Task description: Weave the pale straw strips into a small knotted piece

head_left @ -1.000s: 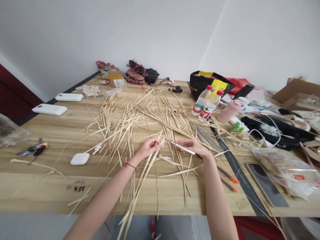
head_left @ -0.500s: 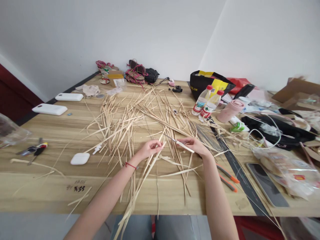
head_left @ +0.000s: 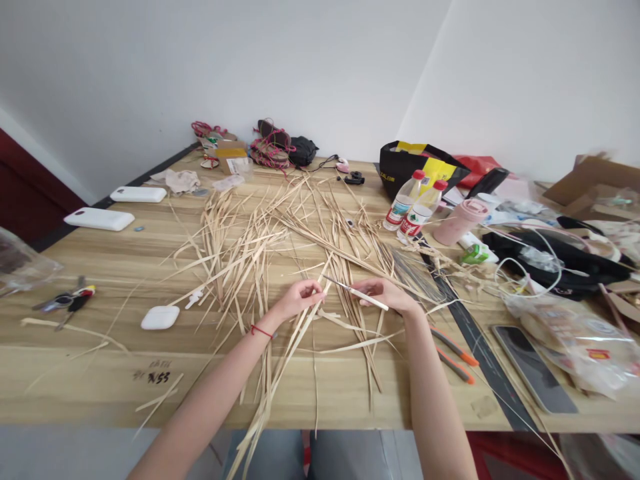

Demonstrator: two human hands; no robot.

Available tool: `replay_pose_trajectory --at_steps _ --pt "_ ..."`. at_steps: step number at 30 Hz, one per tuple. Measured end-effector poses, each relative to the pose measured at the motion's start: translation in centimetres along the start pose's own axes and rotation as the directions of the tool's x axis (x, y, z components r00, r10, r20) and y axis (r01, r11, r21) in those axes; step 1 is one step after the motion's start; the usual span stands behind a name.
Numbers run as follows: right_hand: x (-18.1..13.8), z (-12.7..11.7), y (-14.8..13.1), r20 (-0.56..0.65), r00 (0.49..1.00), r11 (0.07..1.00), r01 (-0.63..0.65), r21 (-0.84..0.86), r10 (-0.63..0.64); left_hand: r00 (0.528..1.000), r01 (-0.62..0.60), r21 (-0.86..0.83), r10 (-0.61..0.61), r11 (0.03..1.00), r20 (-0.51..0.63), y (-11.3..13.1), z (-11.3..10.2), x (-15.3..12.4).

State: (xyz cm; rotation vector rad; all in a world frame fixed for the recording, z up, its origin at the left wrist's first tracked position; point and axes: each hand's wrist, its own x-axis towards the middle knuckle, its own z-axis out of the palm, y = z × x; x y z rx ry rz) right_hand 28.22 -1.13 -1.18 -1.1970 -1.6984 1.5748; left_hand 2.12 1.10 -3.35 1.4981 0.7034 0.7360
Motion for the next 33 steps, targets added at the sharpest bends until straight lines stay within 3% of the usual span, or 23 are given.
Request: replay_pose_trajectory --at_steps 7,15,33 --pt "-0.08 0.47 -0.62 0.062 0.997 0.999 -0.044 0.002 0.044 1.0 0.0 0.015 0.0 1.0 -0.006 0.01 0.06 -0.01" --pt "-0.06 0.38 -0.38 0.011 1.0 0.999 -0.026 -0.038 0.027 1.0 -0.005 0.002 0.005 1.0 -0.004 0.01 -0.01 0.06" --pt "-0.1 0.44 -0.33 0.035 0.999 0.999 -0.007 -0.048 0.008 1.0 0.012 0.018 -0.012 1.0 0.001 0.08 0.09 0.02"
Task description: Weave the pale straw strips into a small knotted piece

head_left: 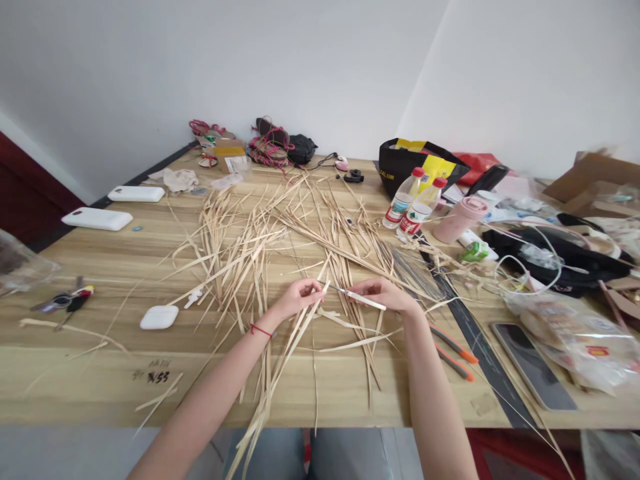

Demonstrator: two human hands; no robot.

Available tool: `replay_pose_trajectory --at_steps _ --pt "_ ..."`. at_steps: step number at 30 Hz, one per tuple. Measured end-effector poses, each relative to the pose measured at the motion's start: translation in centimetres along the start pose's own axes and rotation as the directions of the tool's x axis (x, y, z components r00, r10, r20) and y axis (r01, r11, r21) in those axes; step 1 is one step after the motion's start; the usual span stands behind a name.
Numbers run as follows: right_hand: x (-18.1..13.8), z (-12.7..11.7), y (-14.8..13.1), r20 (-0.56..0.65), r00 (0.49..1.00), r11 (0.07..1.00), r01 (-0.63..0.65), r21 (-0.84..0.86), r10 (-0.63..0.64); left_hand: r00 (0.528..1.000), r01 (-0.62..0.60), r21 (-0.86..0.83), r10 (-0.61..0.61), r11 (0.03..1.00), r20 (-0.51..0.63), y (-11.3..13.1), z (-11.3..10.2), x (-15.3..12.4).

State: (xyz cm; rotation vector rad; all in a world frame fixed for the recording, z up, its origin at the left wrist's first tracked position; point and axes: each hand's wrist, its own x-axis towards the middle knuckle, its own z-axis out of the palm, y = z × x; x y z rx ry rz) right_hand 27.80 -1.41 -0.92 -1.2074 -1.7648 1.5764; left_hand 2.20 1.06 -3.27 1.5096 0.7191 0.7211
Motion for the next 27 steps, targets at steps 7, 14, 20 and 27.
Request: replay_pose_trajectory --at_steps 7,14,20,27 --pt "-0.1 -0.1 0.0 0.016 1.0 1.0 0.019 -0.023 -0.018 1.0 0.013 0.006 -0.013 1.0 0.004 0.1 0.0 -0.1" --pt "0.0 -0.1 0.2 0.056 0.998 1.0 0.008 0.017 -0.009 1.0 -0.002 0.027 0.002 1.0 0.005 0.0 0.0 0.0" --pt "0.5 -0.4 0.9 0.018 1.0 1.0 0.002 0.009 -0.002 1.0 0.017 0.029 -0.016 0.999 -0.013 -0.2 0.0 0.1" --pt "0.8 0.0 0.8 0.026 1.0 1.0 0.011 0.02 -0.011 1.0 -0.002 0.009 0.002 1.0 -0.019 -0.3 -0.1 0.1"
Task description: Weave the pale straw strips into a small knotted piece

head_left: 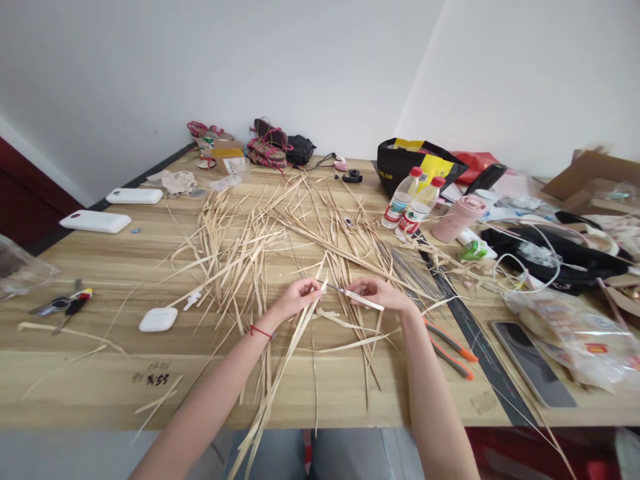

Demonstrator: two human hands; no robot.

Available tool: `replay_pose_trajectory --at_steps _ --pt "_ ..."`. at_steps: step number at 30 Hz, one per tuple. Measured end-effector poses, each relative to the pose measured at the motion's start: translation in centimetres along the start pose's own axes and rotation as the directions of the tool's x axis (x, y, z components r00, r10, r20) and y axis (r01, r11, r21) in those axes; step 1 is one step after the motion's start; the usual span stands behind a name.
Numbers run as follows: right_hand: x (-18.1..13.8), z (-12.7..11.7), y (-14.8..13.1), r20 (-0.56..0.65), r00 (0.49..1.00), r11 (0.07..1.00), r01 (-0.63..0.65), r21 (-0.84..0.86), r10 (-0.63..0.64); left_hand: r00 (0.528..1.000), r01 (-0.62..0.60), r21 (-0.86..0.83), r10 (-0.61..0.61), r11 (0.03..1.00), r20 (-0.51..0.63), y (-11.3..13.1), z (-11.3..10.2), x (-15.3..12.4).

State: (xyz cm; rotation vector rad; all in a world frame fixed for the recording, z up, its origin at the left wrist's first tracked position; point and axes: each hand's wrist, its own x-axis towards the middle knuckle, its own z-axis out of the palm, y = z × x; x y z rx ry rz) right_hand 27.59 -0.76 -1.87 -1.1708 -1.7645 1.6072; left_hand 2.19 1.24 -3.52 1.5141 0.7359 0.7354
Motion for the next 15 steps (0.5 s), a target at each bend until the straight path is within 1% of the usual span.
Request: replay_pose_trajectory --at_steps 7,15 --pt "0.09 0.33 -0.39 -0.025 0.999 0.999 0.024 -0.03 -0.025 1.0 0.001 0.028 -0.001 1.0 -0.002 0.09 0.06 -0.03" --pt "-0.07 0.48 -0.44 -0.042 0.999 1.0 0.006 -0.017 -0.007 1.0 0.004 0.023 -0.004 1.0 -0.001 0.22 0.17 -0.09"
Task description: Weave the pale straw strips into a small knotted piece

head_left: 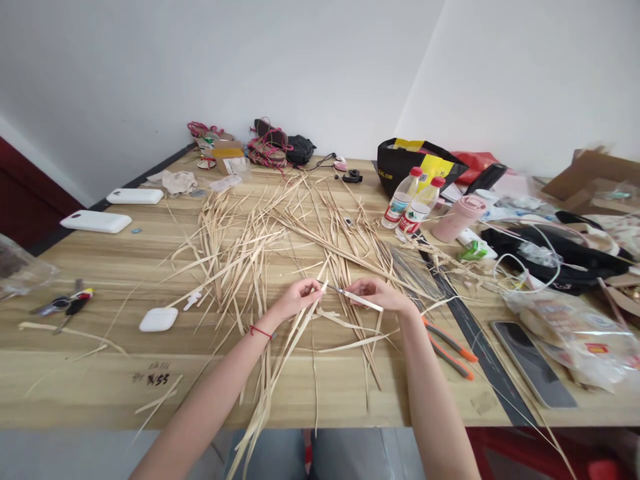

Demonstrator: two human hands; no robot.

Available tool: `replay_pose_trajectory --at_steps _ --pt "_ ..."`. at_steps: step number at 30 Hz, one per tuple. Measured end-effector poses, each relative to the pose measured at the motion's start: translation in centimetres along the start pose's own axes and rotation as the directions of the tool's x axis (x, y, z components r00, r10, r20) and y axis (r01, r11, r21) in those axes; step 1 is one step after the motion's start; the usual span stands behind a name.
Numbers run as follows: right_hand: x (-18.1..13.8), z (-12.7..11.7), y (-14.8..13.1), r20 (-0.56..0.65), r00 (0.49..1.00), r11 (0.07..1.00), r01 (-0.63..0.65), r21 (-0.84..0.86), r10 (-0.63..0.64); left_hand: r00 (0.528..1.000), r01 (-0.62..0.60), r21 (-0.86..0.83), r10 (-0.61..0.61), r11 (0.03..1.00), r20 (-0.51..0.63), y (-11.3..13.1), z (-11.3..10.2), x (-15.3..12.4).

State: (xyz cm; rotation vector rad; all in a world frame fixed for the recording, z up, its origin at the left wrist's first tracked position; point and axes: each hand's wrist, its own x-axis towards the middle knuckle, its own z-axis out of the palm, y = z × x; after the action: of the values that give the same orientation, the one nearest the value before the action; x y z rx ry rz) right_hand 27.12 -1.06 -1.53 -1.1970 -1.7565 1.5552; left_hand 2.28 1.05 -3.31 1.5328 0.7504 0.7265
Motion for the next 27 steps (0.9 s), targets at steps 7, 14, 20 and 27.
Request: replay_pose_trajectory --at_steps 7,14,20,27 --pt "0.1 -0.1 0.2 0.012 1.0 1.0 0.018 0.014 -0.018 1.0 0.009 -0.008 -0.009 1.0 0.006 0.0 0.0 0.0" --pt "0.3 0.0 0.6 0.005 0.999 0.998 0.051 -0.031 -0.051 1.0 -0.004 -0.01 0.003 1.0 -0.011 -0.2 -0.1 0.1" --pt "0.2 0.1 0.2 -0.031 0.996 0.986 0.079 -0.146 -0.085 1.0 -0.02 -0.003 0.02 1.0 -0.018 -0.3 -0.2 0.0" --pt "1.0 -0.3 2.1 -0.369 0.916 0.956 0.046 -0.289 -0.156 0.998 -0.02 0.062 0.023 0.998 -0.06 -1.2 -0.3 0.2"
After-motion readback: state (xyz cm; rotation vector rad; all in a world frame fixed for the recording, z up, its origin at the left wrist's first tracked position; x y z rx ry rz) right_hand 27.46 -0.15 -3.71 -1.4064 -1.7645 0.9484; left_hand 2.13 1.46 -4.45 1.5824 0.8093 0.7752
